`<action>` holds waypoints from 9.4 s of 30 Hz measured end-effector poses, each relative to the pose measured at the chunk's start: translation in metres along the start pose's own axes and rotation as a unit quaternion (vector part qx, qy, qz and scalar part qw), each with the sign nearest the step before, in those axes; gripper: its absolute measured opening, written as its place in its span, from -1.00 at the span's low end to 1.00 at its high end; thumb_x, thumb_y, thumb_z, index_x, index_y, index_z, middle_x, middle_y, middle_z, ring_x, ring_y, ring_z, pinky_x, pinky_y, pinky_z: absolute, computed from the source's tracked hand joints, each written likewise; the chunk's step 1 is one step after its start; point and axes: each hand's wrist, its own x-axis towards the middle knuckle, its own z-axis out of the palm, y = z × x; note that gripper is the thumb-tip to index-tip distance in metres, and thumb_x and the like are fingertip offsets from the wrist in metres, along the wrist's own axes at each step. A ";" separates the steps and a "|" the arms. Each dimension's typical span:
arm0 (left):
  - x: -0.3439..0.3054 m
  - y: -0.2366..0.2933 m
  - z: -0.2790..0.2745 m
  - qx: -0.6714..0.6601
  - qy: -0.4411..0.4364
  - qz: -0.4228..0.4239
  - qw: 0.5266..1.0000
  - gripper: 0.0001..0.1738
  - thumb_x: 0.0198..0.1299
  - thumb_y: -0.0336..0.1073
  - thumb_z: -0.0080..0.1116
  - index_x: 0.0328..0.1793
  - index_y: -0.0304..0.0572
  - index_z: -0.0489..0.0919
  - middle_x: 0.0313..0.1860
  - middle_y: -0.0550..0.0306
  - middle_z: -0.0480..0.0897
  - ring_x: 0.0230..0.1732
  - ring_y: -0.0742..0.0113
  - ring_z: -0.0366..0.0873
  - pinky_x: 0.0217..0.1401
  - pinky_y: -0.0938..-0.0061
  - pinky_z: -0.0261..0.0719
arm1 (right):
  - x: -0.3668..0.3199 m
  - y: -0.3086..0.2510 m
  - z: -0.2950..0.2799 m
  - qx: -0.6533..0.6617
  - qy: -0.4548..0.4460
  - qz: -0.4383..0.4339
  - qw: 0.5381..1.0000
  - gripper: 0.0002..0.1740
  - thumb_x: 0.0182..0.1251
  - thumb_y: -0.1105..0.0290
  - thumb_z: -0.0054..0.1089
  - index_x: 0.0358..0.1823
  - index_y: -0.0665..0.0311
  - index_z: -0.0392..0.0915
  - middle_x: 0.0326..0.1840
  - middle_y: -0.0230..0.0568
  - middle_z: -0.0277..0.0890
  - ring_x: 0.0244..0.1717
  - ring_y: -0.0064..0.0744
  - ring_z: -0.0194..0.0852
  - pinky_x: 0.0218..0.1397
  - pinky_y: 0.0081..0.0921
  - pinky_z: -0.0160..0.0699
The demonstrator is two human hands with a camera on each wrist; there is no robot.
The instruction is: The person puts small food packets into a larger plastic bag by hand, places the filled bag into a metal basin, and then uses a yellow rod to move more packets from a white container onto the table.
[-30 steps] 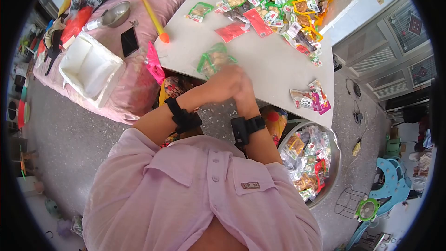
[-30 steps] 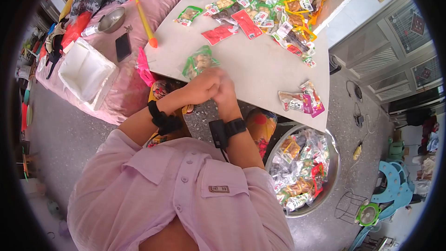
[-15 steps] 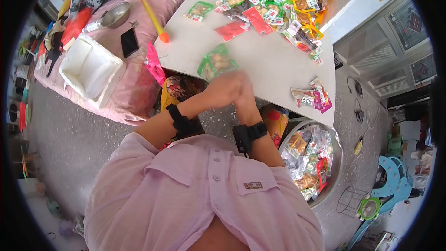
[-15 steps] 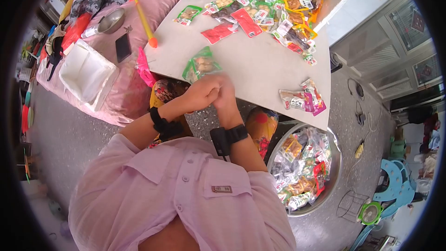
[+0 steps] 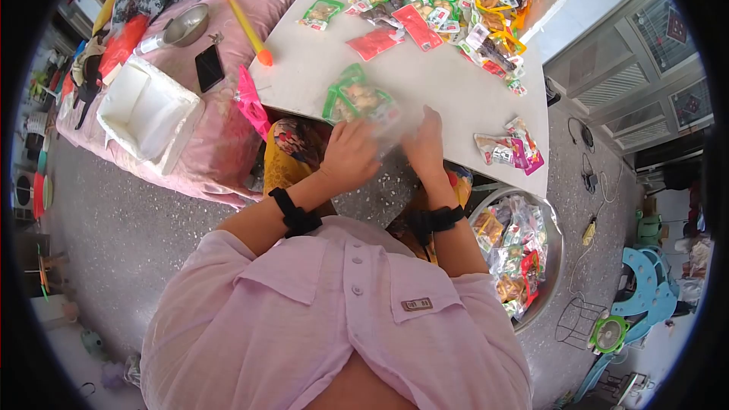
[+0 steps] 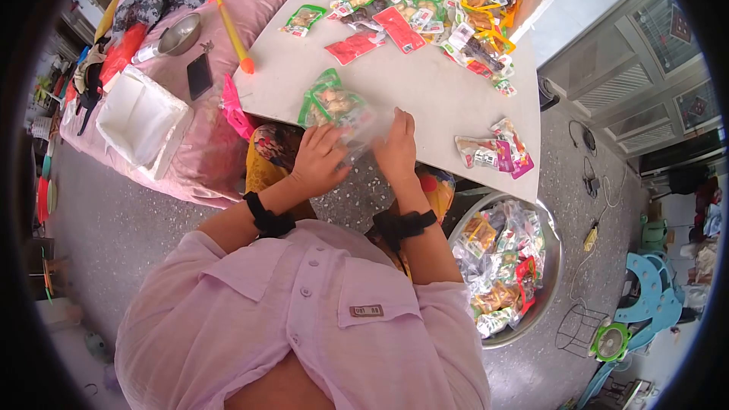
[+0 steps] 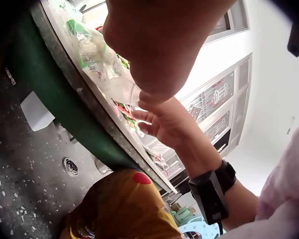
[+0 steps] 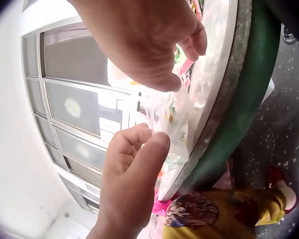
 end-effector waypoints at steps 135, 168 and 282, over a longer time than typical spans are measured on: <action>-0.064 -0.127 -0.079 -0.350 -0.029 -0.343 0.871 -0.84 0.07 -0.33 0.00 -0.27 -0.25 0.45 -0.46 0.21 0.47 -0.38 0.52 0.40 -0.31 0.57 0.38 | -0.132 0.065 -0.078 -0.131 -0.057 0.014 0.990 -0.76 -0.06 0.55 0.02 -0.27 0.38 0.37 -0.05 0.02 0.33 0.16 0.16 0.08 0.21 -0.08 0.04; -0.188 -0.272 -0.233 0.232 -0.072 -0.462 0.853 -0.60 -0.10 -0.22 0.07 -0.08 -0.21 0.48 -0.07 -0.05 0.47 0.01 0.07 0.39 0.06 0.32 0.33 | -0.130 0.074 -0.068 -0.188 -0.058 -0.034 0.980 -0.81 -0.04 0.52 -0.02 -0.31 0.36 0.38 -0.06 -0.01 0.35 0.12 0.13 0.14 0.17 -0.05 0.11; 0.058 -0.060 0.064 -0.100 -0.053 -0.283 0.952 -0.83 0.02 -0.32 -0.15 -0.38 -0.26 0.41 -0.38 -0.13 0.49 -0.26 -0.07 0.42 -0.21 0.18 0.37 | 0.021 0.023 -0.033 0.624 0.022 0.383 0.680 -0.79 0.24 0.47 -0.25 -0.11 0.31 0.28 -0.14 -0.14 0.41 -0.18 -0.26 0.45 -0.16 -0.25 0.52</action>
